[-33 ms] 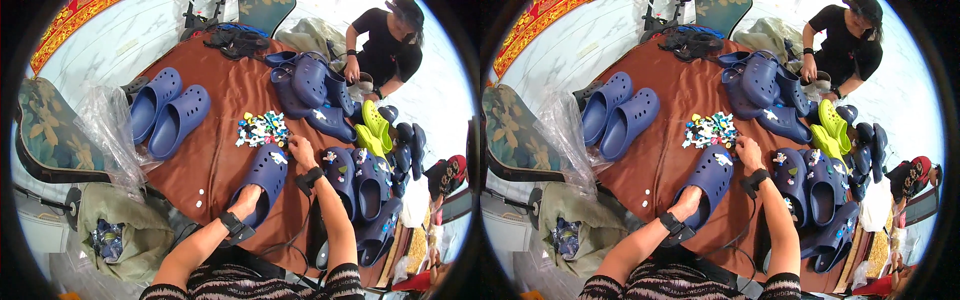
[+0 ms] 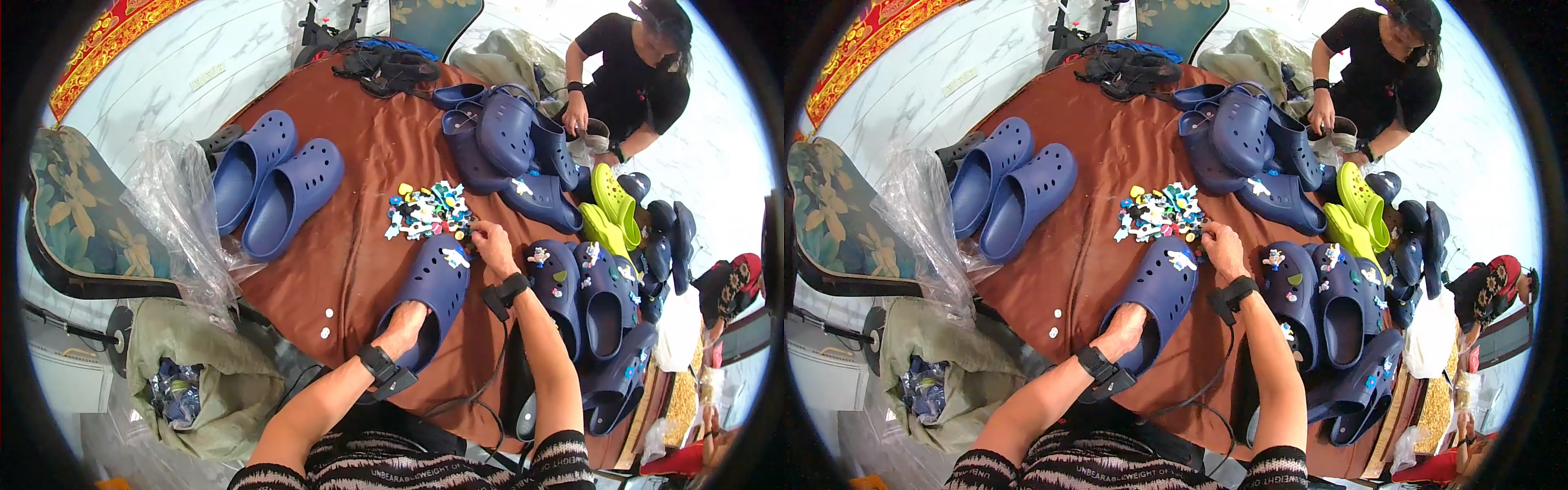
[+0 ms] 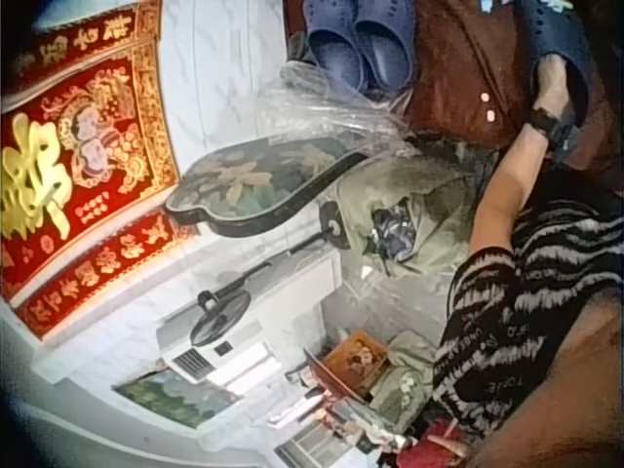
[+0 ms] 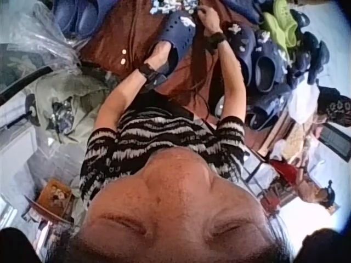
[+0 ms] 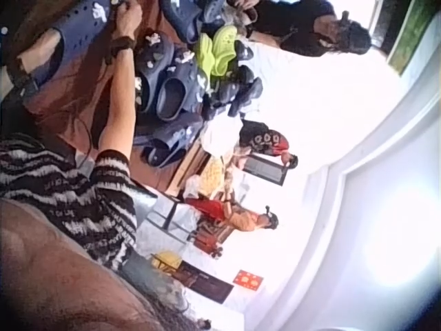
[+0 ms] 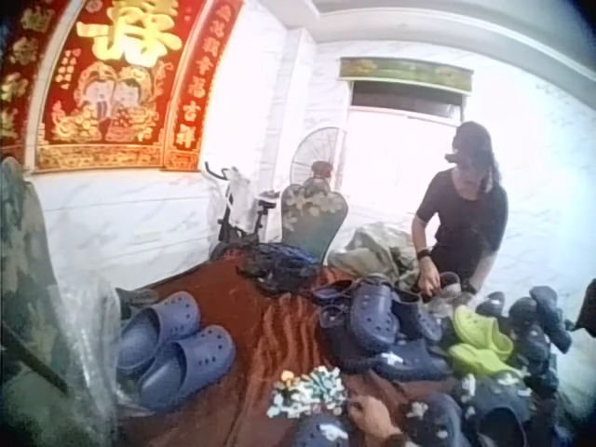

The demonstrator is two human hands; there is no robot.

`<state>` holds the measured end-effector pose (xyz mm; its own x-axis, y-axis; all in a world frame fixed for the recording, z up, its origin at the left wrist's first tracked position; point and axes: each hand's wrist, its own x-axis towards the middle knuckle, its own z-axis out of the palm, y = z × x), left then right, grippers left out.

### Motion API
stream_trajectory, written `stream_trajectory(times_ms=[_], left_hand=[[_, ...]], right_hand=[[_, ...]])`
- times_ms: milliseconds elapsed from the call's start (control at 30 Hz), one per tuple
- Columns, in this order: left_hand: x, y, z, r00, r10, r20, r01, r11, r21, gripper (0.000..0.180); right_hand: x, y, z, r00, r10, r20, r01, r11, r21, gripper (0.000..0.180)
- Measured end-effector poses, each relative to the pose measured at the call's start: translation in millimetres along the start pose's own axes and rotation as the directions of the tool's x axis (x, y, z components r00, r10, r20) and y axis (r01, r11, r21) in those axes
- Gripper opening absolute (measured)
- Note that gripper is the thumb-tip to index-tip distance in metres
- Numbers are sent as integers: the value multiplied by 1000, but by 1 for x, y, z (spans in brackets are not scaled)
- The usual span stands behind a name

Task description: Attaching decorative charms to the holes of plastic clogs.

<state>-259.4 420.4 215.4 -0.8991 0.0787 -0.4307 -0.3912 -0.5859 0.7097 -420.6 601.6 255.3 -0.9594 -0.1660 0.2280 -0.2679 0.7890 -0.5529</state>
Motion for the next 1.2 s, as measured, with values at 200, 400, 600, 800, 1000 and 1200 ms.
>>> stream_trajectory(times_ms=[200, 400, 600, 800, 1000, 1200], left_hand=[[-4, -3, 6, 998, 64, -25, -64, 998, -8, 28], [-6, 6, -2, 999, -41, 24, 40, 997, 59, 35], [-9, 8, 7, 1000, -4, 23, 5, 999, -38, 22], [-20, 14, 13, 997, 71, -8, -72, 995, -69, 25], [-21, 14, 7, 997, 75, -6, -74, 995, 69, 30], [-26, 17, 14, 999, 27, -28, -29, 997, -67, 29]], right_hand=[[-1, -6, -8, 958, 188, 218, -285, 715, 638, 26], [-12, -32, -25, 917, 74, 392, -355, 599, 718, 25], [-27, -61, -22, 961, -61, 270, -130, 761, 635, 20], [-50, -96, -17, 904, -405, 141, 394, 914, 96, 14], [-56, -96, -11, 875, -476, 88, 478, 878, 7, 14], [-60, -96, -11, 863, -500, 79, 497, 866, 54, 13]])
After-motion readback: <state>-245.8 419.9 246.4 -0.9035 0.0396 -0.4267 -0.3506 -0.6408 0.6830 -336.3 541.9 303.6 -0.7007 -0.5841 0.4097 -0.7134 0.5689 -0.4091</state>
